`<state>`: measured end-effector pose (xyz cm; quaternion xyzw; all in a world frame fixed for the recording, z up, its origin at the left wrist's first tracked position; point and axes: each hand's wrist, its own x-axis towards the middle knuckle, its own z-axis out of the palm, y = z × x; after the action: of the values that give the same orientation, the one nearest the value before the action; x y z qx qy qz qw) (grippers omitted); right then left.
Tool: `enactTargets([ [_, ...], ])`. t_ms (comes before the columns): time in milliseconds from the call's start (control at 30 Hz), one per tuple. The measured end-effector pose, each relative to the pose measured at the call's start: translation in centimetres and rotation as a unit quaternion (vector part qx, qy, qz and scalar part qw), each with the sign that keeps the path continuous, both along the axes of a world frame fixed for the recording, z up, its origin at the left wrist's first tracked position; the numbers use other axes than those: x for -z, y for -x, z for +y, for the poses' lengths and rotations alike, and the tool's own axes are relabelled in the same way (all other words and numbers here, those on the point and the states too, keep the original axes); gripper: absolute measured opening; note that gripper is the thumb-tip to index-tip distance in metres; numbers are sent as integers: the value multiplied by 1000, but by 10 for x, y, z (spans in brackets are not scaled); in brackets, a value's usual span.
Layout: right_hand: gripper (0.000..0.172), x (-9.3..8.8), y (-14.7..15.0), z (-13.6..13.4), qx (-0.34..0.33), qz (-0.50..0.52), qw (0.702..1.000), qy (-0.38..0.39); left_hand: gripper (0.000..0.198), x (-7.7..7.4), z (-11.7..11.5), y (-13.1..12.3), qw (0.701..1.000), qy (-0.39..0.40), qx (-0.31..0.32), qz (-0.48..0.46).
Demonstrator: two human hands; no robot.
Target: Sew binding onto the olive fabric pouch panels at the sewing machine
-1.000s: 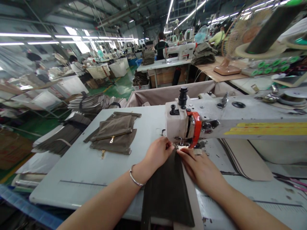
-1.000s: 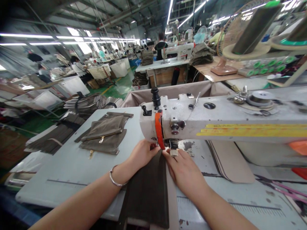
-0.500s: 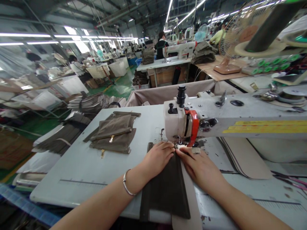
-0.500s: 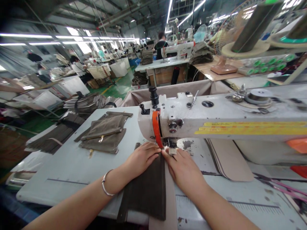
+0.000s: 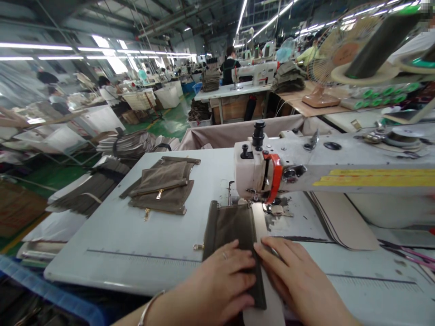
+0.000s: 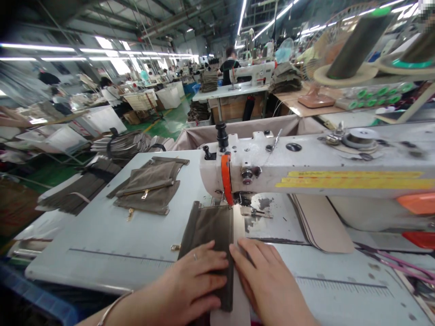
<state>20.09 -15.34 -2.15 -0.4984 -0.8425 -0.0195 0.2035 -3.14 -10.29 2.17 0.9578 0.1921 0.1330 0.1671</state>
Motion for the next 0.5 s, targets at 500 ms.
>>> enactTargets([
  [500,39,-2,4,-9,-7,20,1000,-8,25,2,0,3,1000,-20,2,4],
])
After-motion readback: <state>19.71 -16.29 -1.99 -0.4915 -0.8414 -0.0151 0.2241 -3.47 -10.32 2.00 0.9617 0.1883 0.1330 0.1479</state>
